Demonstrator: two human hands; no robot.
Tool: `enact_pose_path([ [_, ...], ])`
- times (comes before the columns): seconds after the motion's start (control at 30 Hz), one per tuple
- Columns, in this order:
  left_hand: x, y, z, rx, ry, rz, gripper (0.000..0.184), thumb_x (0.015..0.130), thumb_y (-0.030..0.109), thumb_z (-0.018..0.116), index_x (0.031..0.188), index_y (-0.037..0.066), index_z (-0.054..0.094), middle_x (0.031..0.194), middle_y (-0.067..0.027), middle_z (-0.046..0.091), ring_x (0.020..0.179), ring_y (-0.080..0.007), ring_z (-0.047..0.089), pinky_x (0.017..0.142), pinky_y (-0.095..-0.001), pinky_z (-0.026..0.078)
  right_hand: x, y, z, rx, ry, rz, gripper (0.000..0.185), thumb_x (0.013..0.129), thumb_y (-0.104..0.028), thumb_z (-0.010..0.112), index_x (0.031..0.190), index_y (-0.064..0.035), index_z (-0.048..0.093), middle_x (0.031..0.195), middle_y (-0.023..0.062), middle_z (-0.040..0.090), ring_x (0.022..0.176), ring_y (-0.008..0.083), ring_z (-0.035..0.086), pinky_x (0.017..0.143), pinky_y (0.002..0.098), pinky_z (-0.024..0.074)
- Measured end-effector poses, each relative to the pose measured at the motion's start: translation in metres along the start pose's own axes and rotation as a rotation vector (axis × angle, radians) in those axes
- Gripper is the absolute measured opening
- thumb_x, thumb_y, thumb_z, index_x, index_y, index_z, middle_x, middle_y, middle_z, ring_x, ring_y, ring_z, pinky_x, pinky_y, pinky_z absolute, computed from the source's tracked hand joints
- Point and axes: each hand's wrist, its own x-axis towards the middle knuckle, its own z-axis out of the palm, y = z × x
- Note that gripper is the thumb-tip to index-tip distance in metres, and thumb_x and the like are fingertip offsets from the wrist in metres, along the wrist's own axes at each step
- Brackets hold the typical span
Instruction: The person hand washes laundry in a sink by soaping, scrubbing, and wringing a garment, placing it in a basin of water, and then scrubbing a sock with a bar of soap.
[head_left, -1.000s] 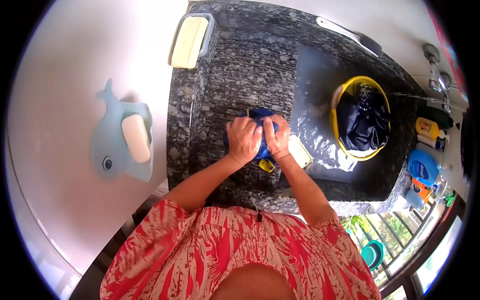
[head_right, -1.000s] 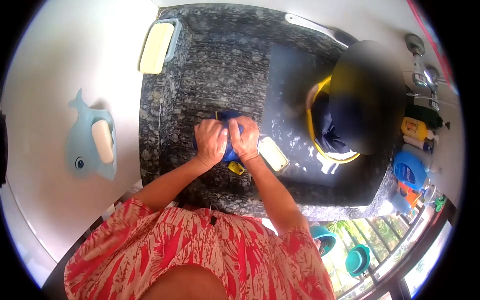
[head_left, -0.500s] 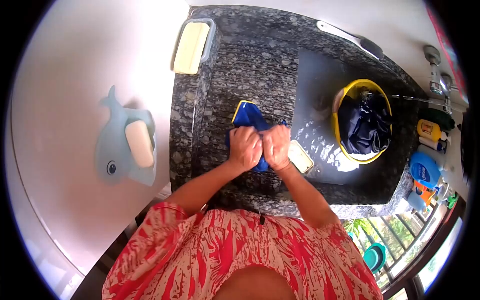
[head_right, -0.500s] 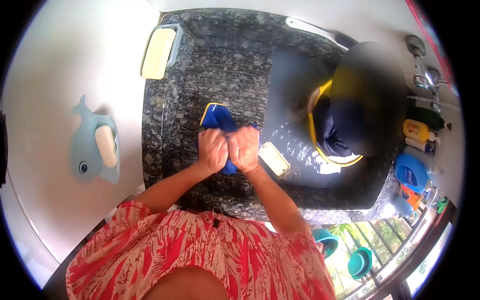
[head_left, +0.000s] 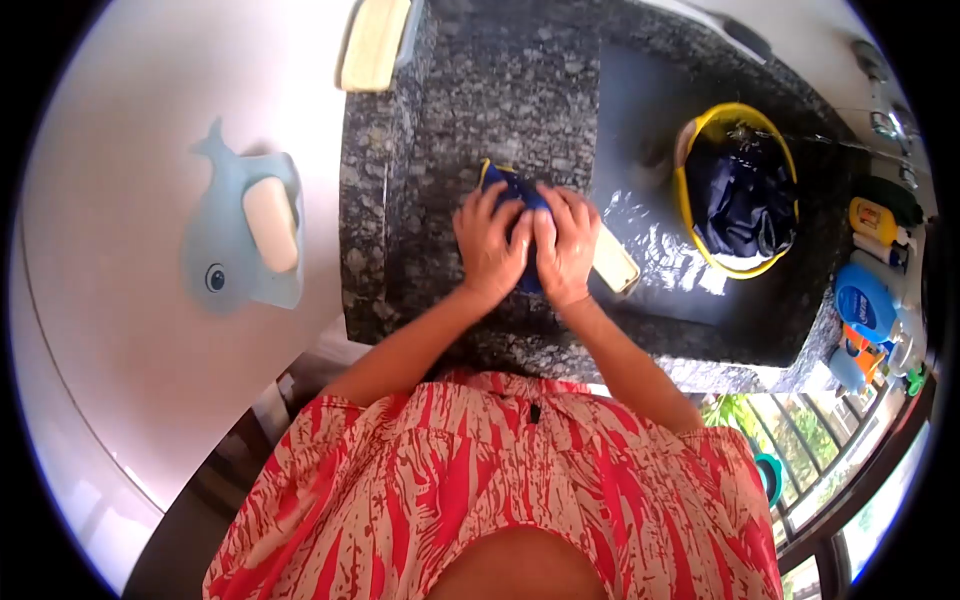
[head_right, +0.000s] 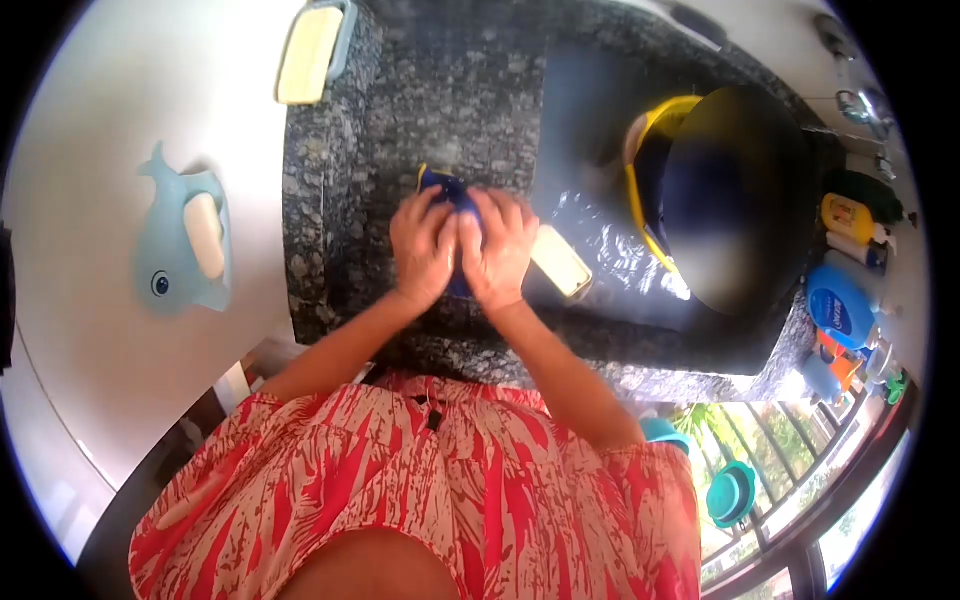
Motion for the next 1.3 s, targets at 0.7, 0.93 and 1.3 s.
enact_pose_path([
  [0.7,0.052,-0.021,0.028,0.004,-0.162,0.088,0.023,0.085,0.019,0.051,0.066,0.007,0.056,0.064,-0.0135,0.060,0.064,-0.0355,0.058,0.060,-0.0490,0.043,0.039,0.050,0.036,-0.085,-0.155,-0.018,0.026,0.086,-0.023,0.045,0.072,-0.0081,0.061,0.075,0.0141,0.065,0.071,0.0357,0.061,0.068,0.0461,0.0495],
  [0.93,0.069,-0.034,0.047,0.197,-0.176,-0.131,0.038,0.092,0.030,0.036,0.079,0.008,0.065,0.081,-0.0188,0.067,0.077,-0.0388,0.064,0.069,-0.0507,0.049,0.056,0.041,0.013,-0.017,-0.330,0.357,0.049,0.092,-0.045,0.045,0.118,-0.0071,0.061,0.120,0.0220,0.059,0.114,0.0376,0.055,0.100,0.0440,0.0408],
  [1.3,0.109,-0.004,-0.039,-1.174,0.075,-0.725,0.031,0.094,0.020,0.047,0.101,-0.005,0.065,0.103,-0.0123,0.064,0.092,-0.0214,0.060,0.083,-0.0333,0.045,0.018,-0.051,-0.143,0.766,0.001,0.171,0.015,0.086,-0.002,0.063,0.100,-0.0006,0.068,0.086,0.0005,0.067,0.075,0.0097,0.061,0.072,0.0229,0.0493],
])
